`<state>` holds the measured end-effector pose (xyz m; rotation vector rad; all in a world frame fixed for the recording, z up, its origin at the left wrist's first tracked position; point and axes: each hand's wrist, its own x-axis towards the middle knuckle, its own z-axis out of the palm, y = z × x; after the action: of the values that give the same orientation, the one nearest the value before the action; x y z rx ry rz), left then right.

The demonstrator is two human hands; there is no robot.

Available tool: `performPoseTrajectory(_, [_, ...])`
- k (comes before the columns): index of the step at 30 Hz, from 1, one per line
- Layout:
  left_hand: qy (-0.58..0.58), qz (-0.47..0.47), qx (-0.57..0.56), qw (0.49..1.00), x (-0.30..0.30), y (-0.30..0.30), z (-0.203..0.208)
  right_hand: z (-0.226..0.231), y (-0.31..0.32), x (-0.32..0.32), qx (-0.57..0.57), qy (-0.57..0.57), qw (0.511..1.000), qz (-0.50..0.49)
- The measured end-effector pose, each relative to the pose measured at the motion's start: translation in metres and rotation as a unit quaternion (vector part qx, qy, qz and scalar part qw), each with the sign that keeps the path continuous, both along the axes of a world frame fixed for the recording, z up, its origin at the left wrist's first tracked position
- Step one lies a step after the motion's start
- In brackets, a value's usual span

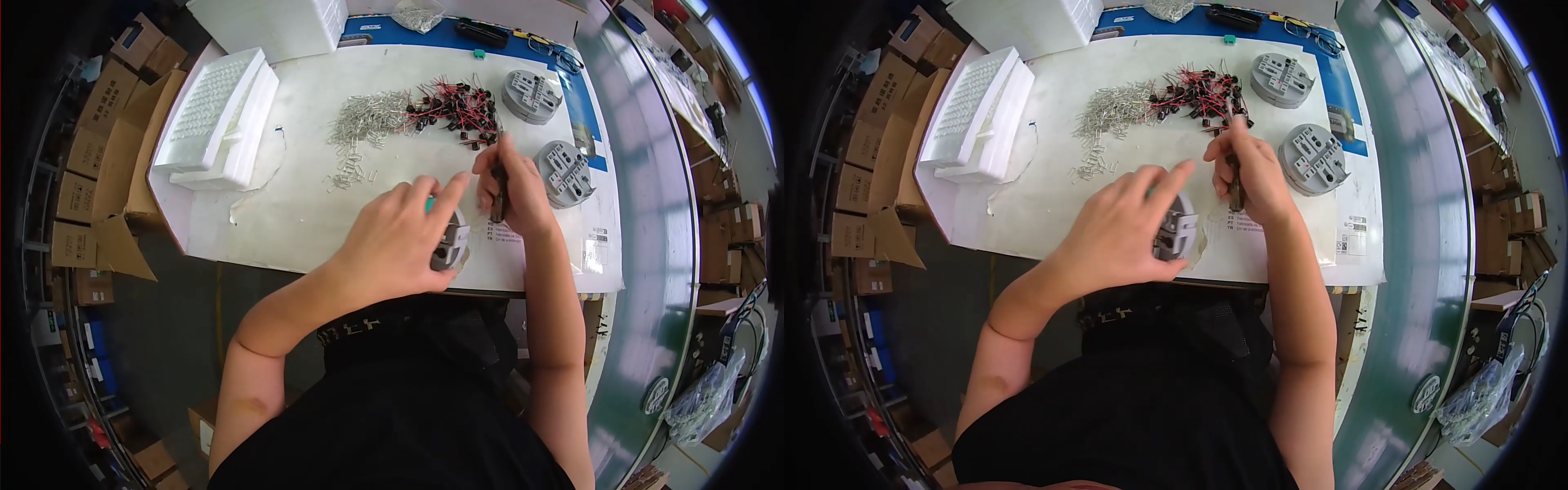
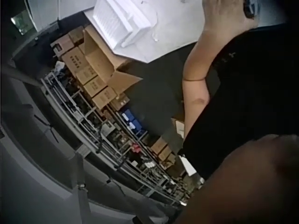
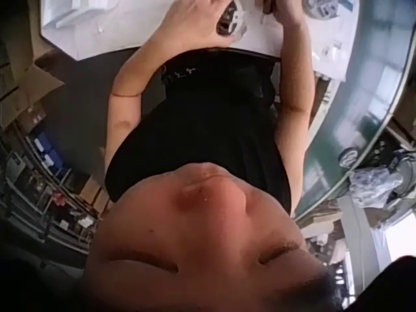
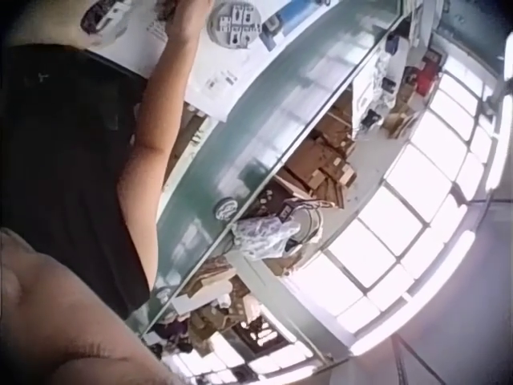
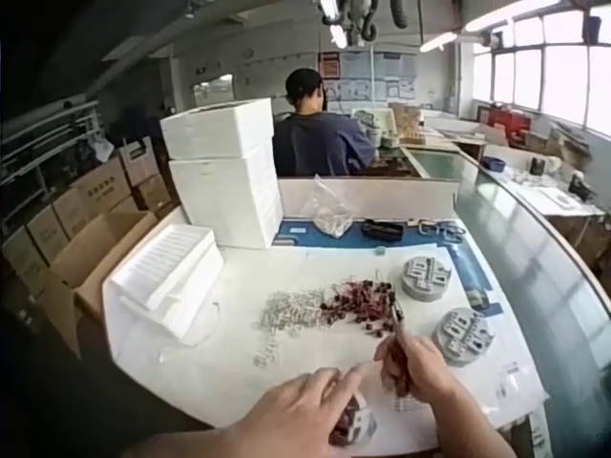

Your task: Assembling small electronic components into a circular base plate on a workbench.

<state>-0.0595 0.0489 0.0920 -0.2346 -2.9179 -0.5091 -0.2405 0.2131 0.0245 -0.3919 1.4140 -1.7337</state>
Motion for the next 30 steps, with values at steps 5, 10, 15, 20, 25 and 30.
performPoseTrajectory(5, [0.135, 0.063, 0.171, 0.974, 0.035, -0.017, -0.049, 0.035, 0.005, 0.027, 0.063, 0.130, 0.989, -0.027])
performPoseTrajectory(10, [0.103, 0.123, 0.291, 0.943, 0.057, -0.017, -0.078, 0.061, 0.006, 0.057, 0.254, 0.436, 0.860, 0.077])
performPoseTrajectory(15, [0.048, 0.087, 0.279, 0.955, 0.052, -0.040, -0.064, 0.067, -0.001, 0.082, 0.293, 0.535, 0.779, 0.143])
performPoseTrajectory(20, [0.062, 0.083, 0.268, 0.958, 0.049, -0.037, -0.081, 0.063, -0.009, 0.094, 0.356, 0.589, 0.710, 0.150])
performPoseTrajectory(25, [0.083, 0.083, 0.279, 0.953, 0.046, -0.038, -0.084, 0.057, -0.013, 0.093, 0.359, 0.592, 0.706, 0.150])
performPoseTrajectory(30, [0.075, 0.084, 0.280, 0.953, 0.047, -0.037, -0.084, 0.058, -0.017, 0.093, 0.361, 0.564, 0.726, 0.156])
